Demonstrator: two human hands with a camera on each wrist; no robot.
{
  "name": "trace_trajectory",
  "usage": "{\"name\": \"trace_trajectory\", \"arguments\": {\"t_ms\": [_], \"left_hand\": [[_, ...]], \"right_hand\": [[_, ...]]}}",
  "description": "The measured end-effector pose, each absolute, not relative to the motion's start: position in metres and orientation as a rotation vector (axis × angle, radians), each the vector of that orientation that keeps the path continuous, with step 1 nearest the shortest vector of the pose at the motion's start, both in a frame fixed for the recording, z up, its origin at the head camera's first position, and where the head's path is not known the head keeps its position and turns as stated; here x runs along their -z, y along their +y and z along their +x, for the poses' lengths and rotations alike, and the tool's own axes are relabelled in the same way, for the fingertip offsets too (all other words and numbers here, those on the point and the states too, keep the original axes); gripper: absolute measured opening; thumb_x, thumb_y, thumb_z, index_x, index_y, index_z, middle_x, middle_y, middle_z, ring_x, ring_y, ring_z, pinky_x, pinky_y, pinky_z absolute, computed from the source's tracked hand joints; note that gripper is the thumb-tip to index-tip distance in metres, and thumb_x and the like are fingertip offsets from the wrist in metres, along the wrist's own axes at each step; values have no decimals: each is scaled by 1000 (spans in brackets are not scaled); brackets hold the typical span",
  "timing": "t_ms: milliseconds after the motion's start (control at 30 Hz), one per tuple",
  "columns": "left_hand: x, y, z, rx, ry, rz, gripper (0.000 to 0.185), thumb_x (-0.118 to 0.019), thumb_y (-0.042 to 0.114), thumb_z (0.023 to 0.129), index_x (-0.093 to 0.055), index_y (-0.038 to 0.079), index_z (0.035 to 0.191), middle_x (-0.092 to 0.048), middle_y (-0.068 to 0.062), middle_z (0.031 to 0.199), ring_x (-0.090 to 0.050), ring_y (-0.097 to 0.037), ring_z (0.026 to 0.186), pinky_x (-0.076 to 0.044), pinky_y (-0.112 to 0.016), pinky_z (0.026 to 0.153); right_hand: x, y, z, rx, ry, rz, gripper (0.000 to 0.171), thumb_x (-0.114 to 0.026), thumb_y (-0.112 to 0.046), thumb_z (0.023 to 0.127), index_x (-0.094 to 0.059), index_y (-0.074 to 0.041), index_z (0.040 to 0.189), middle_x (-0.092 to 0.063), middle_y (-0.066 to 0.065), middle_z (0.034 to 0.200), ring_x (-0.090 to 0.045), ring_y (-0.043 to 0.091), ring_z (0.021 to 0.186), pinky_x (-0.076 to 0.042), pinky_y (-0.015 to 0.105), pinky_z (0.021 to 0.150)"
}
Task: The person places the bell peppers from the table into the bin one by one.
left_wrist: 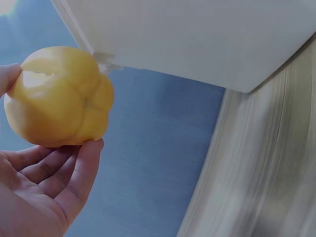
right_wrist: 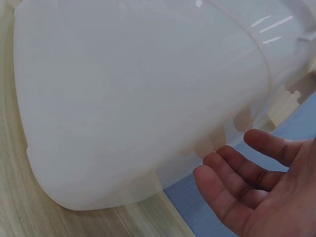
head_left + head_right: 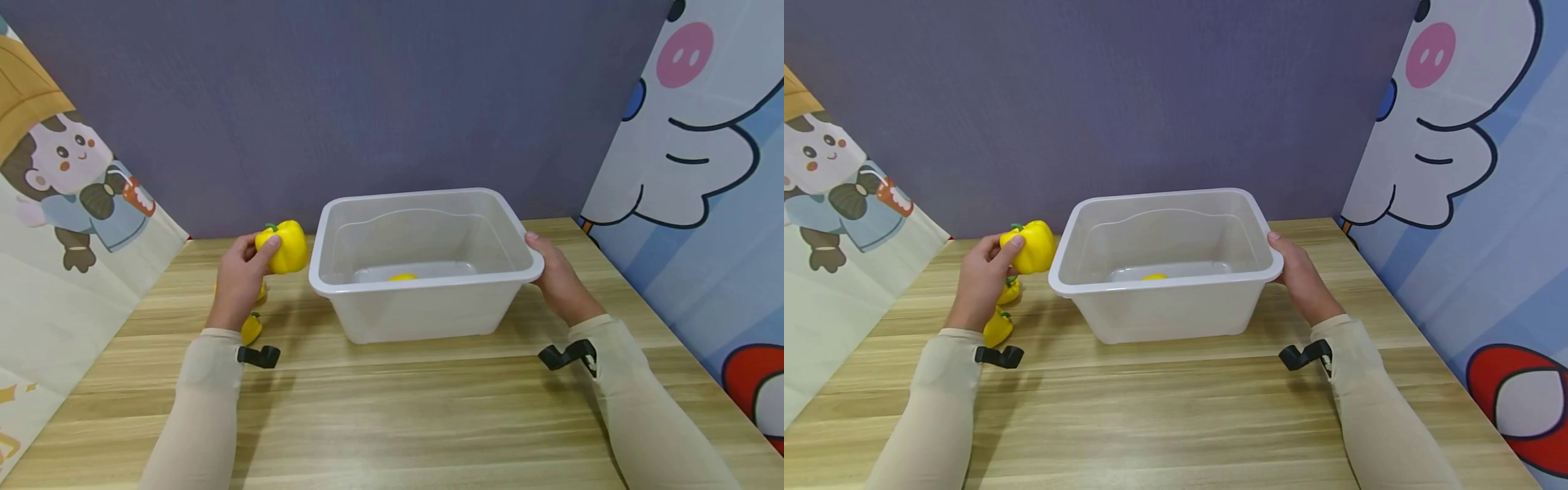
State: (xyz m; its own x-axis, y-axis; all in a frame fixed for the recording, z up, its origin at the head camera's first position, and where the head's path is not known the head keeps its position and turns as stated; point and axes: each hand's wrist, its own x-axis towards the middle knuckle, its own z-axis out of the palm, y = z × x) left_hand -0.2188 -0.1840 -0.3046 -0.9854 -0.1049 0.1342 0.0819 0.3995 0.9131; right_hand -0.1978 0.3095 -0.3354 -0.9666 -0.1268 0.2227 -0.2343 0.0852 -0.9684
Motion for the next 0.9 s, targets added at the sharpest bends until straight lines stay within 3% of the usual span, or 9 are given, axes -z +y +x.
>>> {"name": "trace_trajectory", "arguments": {"t_ms": [333, 600, 900], "left_hand": [[307, -181, -223, 1644, -2478, 3, 86, -56, 72, 88, -45, 10, 146, -57, -9, 137, -60, -22, 109, -51, -30, 95], [306, -178, -220, 1681, -2396, -63, 77, -58, 64, 93, -49, 6, 144, -57, -12, 135, -60, -20, 108, -53, -21, 86], [300, -175, -218, 1730, -2324, -91, 71, -60, 58, 95, -51, 4, 140, -57, -13, 130, -60, -20, 105, -53, -20, 83]], "right_hand": [[335, 310, -197, -2052, -2232, 393, 42, -38, -48, 107, -65, -16, 115, -64, 1, 99, -57, 15, 89, -48, 32, 78], [334, 309, -197, -2055, -2230, 408, 44, -38, -47, 107, -65, -14, 116, -64, 1, 97, -57, 14, 89, -47, 33, 79], [334, 311, -198, -2060, -2227, 420, 44, -37, -47, 107, -65, -15, 116, -64, 1, 98, -57, 15, 89, -47, 33, 79]]}}
